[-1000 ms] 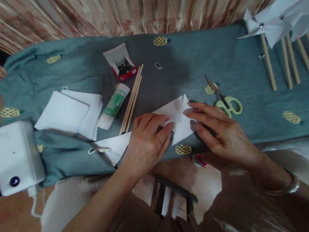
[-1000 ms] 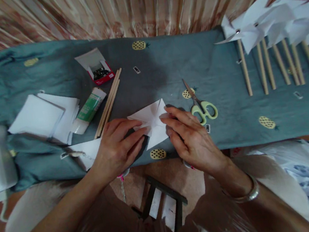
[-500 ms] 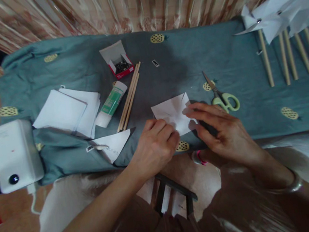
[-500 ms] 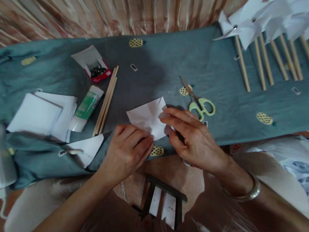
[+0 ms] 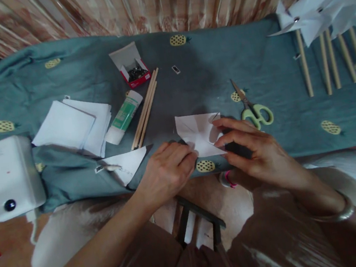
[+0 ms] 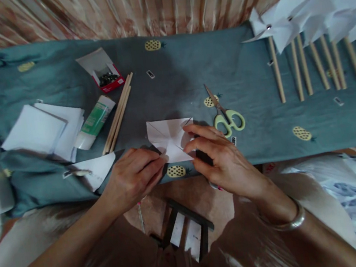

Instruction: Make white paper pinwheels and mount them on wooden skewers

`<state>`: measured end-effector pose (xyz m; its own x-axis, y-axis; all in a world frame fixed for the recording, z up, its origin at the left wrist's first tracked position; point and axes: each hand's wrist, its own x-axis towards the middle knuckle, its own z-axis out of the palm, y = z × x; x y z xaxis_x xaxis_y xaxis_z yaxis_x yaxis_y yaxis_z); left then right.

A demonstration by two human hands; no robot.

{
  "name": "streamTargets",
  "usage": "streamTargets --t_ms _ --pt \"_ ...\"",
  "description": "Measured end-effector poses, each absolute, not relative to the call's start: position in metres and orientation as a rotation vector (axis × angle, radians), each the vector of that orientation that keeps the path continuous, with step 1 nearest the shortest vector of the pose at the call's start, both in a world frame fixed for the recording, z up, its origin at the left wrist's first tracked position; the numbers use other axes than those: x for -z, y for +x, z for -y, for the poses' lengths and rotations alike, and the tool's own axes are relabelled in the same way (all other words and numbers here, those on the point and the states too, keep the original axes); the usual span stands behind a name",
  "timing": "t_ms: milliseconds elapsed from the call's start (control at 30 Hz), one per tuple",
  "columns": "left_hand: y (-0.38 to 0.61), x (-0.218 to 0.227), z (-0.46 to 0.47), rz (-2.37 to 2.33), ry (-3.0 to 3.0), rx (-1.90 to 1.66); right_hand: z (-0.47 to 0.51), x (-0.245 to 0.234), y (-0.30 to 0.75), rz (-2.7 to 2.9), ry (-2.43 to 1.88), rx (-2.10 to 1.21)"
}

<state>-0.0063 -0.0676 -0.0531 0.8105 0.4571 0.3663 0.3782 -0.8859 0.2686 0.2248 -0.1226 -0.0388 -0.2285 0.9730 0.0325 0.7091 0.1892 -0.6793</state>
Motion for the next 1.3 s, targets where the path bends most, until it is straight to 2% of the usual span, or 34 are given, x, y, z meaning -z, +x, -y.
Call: streamTargets --t_ms 300,767,1300 --pt "-0.004 0.051 0.071 -0.650 2.817 -0.632 0.119 0.041 0.219 1.942 -1.523 -0.836" --pt "-0.002 0.057 0.075 -0.593 2.730 -0.645 0.109 0.048 0.205 1.941 -1.614 -0.648" --pt "0.000 0.058 0.076 -0.651 2.712 -0.578 0.106 0.051 0.199 1.932 -1.651 -0.594"
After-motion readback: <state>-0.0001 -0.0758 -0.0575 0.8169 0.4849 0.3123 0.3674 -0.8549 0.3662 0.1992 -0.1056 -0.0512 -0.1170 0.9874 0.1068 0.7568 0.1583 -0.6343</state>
